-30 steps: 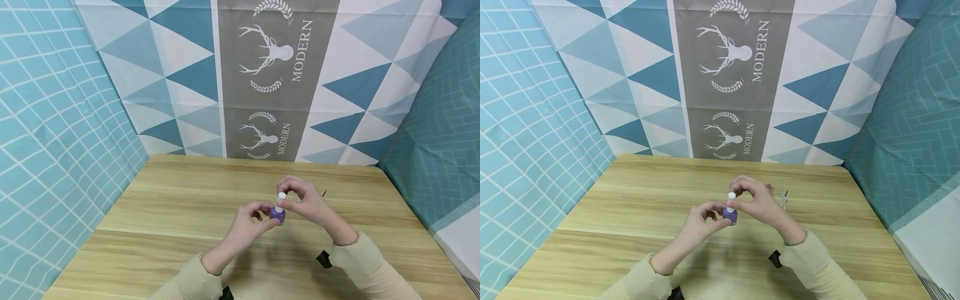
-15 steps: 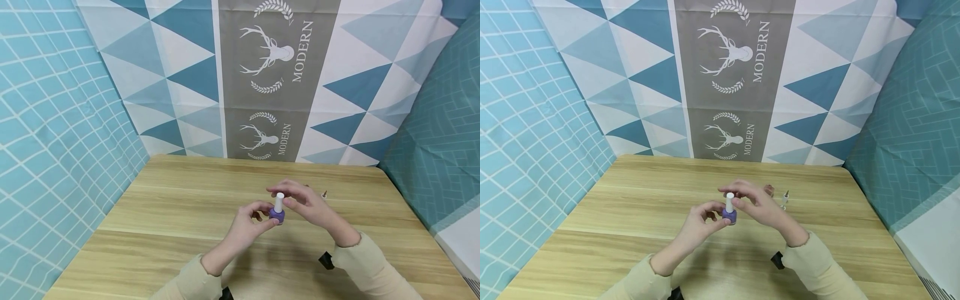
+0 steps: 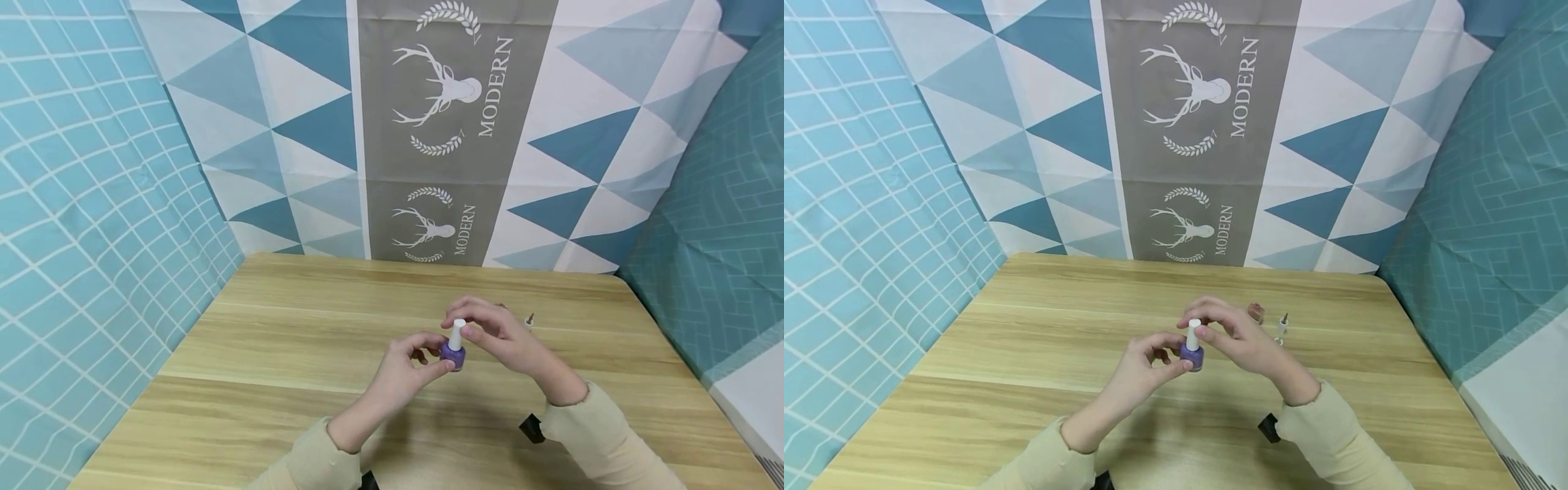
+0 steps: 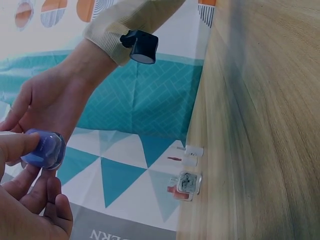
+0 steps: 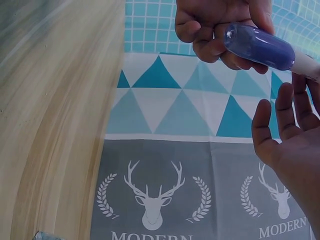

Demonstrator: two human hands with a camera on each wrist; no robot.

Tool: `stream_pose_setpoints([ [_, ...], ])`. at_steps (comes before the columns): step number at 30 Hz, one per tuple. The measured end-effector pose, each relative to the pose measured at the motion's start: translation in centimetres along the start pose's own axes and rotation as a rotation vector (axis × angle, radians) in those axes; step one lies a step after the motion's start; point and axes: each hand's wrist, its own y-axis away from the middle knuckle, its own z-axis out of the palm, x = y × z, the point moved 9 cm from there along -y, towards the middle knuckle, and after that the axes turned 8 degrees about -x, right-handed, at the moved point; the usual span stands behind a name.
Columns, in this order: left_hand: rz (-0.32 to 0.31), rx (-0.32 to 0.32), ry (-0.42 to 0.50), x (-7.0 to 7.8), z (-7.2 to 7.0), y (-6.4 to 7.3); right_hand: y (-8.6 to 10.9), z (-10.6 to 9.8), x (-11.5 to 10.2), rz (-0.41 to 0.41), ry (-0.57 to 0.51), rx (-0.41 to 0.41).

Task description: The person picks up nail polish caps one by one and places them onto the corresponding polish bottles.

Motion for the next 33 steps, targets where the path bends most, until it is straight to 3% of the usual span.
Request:
stream_pose_setpoints([
  [6, 0.008, -0.005, -0.003, -0.3, 0.0, 0.0, -0.1, -0.1, 0.0, 0.000, -0.011, 0.029],
  [13, -0.024, -0.001, 0.002, -0.4, 0.0, 0.0, -0.1, -0.2, 0.2, 0.021, 0.002, 0.066],
  [22, -0.028, -0.001, 0.001, 3.3, -0.5, 0.8, 0.0, -0.5, 0.4, 0.071, -0.014, 0.135],
  [33, -0.002, 0.016, 0.008, 3.6, -0.7, 1.0, -0.1, -0.7, 0.8, 0.120, -0.047, 0.184],
])
